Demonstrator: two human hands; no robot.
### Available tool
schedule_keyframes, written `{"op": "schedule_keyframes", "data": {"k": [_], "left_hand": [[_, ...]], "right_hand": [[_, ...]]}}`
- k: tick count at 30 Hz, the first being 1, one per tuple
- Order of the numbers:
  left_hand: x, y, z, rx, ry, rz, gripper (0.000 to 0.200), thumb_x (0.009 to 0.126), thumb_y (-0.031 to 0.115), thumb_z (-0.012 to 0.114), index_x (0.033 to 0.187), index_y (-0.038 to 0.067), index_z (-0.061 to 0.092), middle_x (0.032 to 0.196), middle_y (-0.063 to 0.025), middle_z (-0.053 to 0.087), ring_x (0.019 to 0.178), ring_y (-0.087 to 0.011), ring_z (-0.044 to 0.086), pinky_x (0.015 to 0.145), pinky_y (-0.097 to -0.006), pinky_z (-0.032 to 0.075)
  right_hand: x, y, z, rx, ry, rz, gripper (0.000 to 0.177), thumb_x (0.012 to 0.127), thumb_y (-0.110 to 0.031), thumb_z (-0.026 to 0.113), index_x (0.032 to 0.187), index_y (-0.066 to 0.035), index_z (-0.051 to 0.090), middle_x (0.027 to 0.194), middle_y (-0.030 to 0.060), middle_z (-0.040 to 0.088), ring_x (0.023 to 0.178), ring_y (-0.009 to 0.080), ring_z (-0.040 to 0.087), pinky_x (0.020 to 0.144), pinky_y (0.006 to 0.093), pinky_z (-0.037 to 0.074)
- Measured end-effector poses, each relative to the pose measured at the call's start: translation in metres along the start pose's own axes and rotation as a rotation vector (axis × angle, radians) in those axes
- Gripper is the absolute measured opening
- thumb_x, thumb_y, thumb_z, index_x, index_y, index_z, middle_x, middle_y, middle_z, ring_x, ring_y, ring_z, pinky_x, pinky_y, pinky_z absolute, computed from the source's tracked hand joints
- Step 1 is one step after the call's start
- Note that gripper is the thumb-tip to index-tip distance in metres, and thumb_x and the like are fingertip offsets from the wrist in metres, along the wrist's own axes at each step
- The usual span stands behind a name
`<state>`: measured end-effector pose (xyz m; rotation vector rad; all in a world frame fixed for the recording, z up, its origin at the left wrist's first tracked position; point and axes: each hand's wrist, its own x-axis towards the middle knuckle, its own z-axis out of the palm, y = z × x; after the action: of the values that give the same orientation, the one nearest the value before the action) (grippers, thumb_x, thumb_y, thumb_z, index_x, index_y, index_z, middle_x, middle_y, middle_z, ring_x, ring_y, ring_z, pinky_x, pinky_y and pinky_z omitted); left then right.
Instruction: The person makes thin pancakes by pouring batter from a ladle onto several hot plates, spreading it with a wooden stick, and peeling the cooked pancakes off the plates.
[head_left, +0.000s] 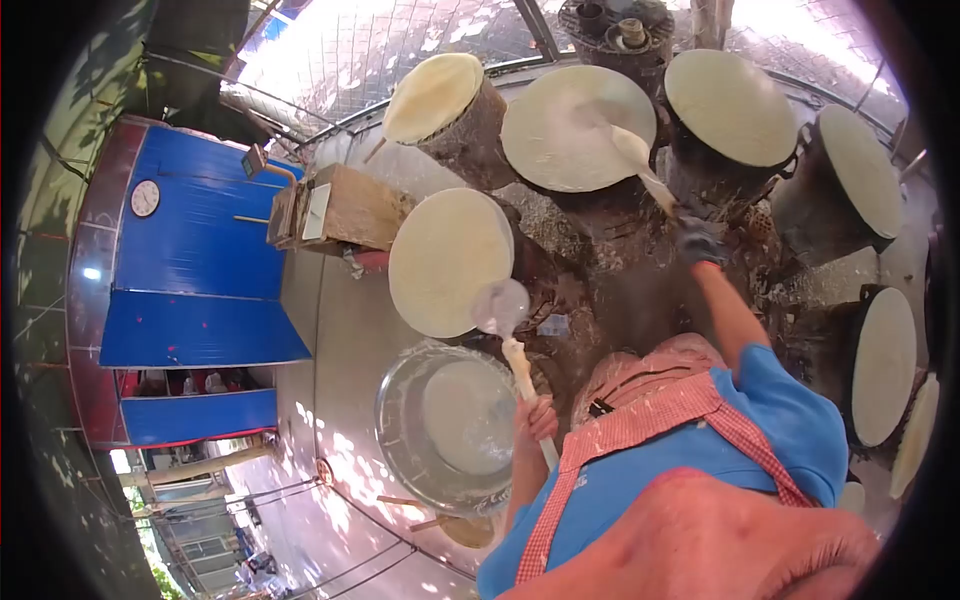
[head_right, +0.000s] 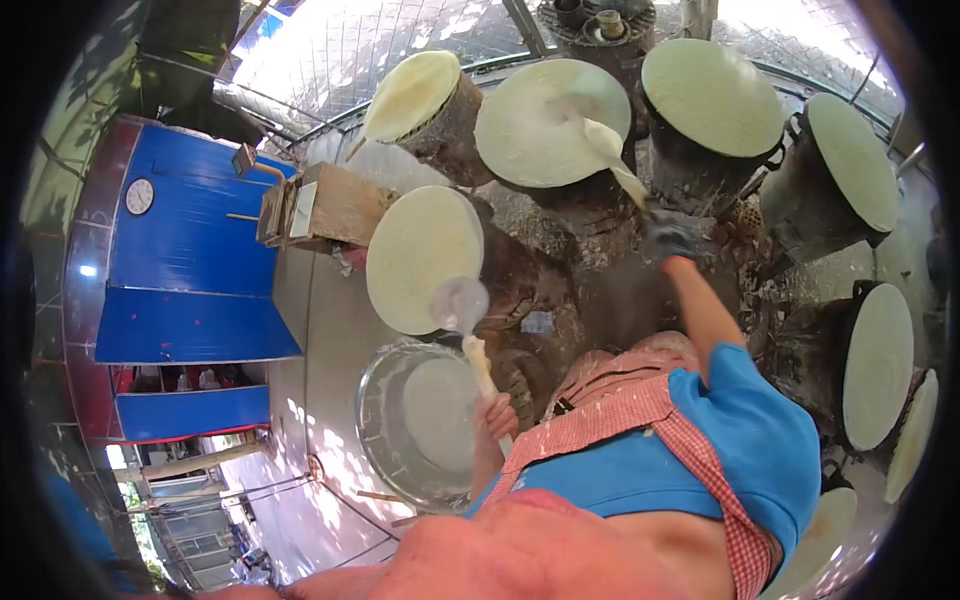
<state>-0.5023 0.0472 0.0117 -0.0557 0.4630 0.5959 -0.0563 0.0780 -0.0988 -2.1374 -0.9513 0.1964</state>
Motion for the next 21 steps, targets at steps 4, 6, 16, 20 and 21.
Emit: {"op": "schedule_keyframes", "data": {"k": [4, 6, 16, 20, 21], "left_hand": [[0.001, -0.024, 0.051, -0.238, -0.337, 0.073, 0.053, 0.082, 0.007, 0.047, 0.127, 0.026, 0.028, 0.067, -0.0037, 0.034, 0.039, -0.0068, 0.031, 0.030, -0.0165, 0.030], [0.006, -0.028, 0.053, -0.174, -0.305, 0.139, 0.057, 0.082, 0.007, 0.048, 0.129, 0.028, 0.023, 0.070, -0.0049, 0.035, 0.041, -0.0067, 0.032, 0.032, -0.0164, 0.031], [0.059, -0.034, 0.060, -0.252, -0.208, 0.056, 0.050, 0.086, 0.011, 0.041, 0.129, 0.027, 0.024, 0.057, 0.0010, 0.030, 0.039, -0.0040, 0.030, 0.034, -0.0153, 0.031], [0.073, -0.035, 0.056, -0.054, -0.244, 0.031, 0.047, 0.086, 0.013, 0.042, 0.129, 0.020, 0.026, 0.058, 0.0013, 0.028, 0.040, -0.0044, 0.028, 0.034, -0.0161, 0.027], [0.078, -0.035, 0.060, -0.049, -0.232, 0.033, 0.047, 0.086, 0.013, 0.042, 0.129, 0.020, 0.026, 0.058, 0.0013, 0.028, 0.040, -0.0044, 0.028, 0.034, -0.0161, 0.027]], "right_hand": [[0.003, -0.077, 0.009, -0.157, -0.201, -0.073, 0.029, 0.079, -0.025, 0.044, 0.103, -0.016, 0.055, 0.092, 0.0133, 0.058, 0.081, 0.0318, 0.056, 0.068, 0.0402, 0.044], [0.020, -0.005, 0.077, -0.305, -0.260, -0.265, 0.026, 0.079, -0.026, 0.043, 0.096, -0.014, 0.058, 0.087, 0.0125, 0.060, 0.078, 0.0306, 0.057, 0.068, 0.0405, 0.045], [0.058, -0.023, 0.020, -0.256, -0.276, -0.331, 0.030, 0.080, -0.034, 0.040, 0.090, -0.013, 0.060, 0.082, 0.0128, 0.060, 0.075, 0.0297, 0.058, 0.061, 0.0415, 0.044], [0.081, 0.044, -0.016, -0.163, -0.193, -0.213, 0.035, 0.080, -0.041, 0.040, 0.096, -0.015, 0.059, 0.082, 0.0134, 0.060, 0.075, 0.0302, 0.058, 0.063, 0.0408, 0.045], [0.106, 0.070, -0.006, -0.125, -0.112, -0.210, 0.036, 0.080, -0.042, 0.040, 0.096, -0.016, 0.059, 0.083, 0.0141, 0.060, 0.075, 0.0302, 0.058, 0.065, 0.0409, 0.045]]}}
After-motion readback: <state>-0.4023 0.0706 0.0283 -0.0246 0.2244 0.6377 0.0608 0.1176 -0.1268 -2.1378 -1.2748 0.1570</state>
